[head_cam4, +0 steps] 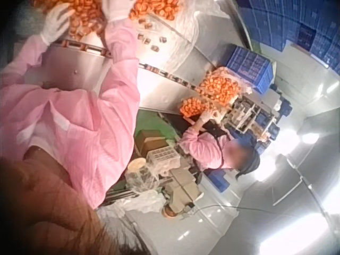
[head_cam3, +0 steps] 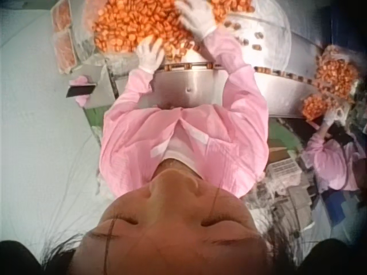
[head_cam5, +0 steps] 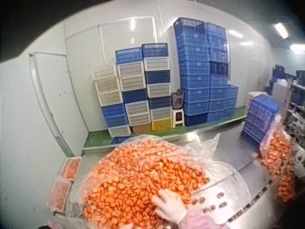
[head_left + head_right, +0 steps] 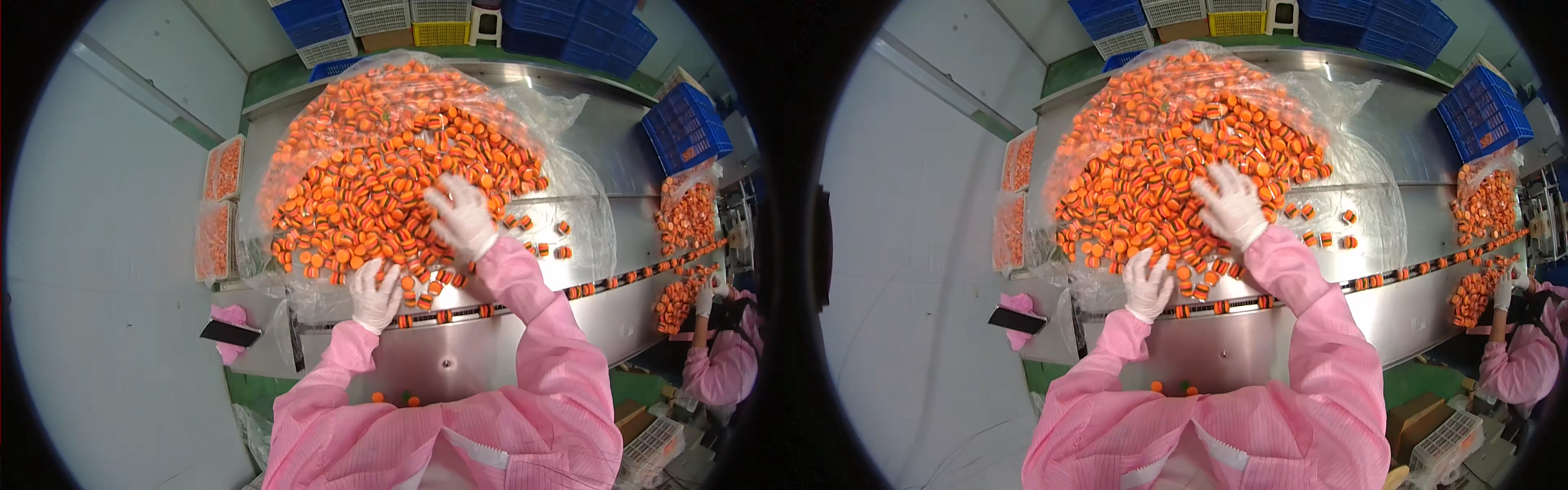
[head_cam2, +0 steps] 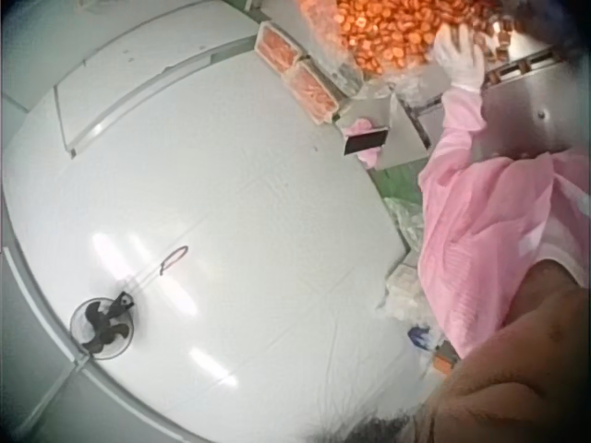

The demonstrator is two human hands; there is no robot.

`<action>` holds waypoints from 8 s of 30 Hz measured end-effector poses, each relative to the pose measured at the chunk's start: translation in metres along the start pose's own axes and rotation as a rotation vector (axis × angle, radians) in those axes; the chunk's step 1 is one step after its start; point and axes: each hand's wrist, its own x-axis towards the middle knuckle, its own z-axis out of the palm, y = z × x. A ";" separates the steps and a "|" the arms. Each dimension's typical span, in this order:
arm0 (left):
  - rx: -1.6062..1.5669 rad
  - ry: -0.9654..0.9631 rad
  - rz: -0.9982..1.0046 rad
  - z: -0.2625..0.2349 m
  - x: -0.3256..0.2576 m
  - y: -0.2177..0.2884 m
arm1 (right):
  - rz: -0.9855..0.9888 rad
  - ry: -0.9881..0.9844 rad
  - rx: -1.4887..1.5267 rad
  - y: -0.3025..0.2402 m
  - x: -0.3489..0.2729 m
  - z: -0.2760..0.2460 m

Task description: The person assembles small, round, orange and green candies by hand. They pick up two pieces, one of each color, and press them together to form a single unit. The assembled candies are then placed onto a moving conveyor belt.

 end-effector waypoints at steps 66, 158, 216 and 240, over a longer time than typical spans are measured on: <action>-0.530 -0.289 -0.752 -0.085 -0.267 0.024 | 0.305 -0.866 0.496 -0.247 -0.277 0.038; 0.120 -0.619 -0.440 -0.058 -0.080 -0.195 | 0.388 -0.723 0.380 -0.284 -0.038 0.161; 0.457 -0.229 0.007 0.002 0.210 -0.180 | 0.288 -0.103 -0.388 0.142 0.125 0.031; 0.508 -0.204 -0.238 0.088 0.360 -0.314 | 0.195 0.111 -0.469 0.287 0.241 0.115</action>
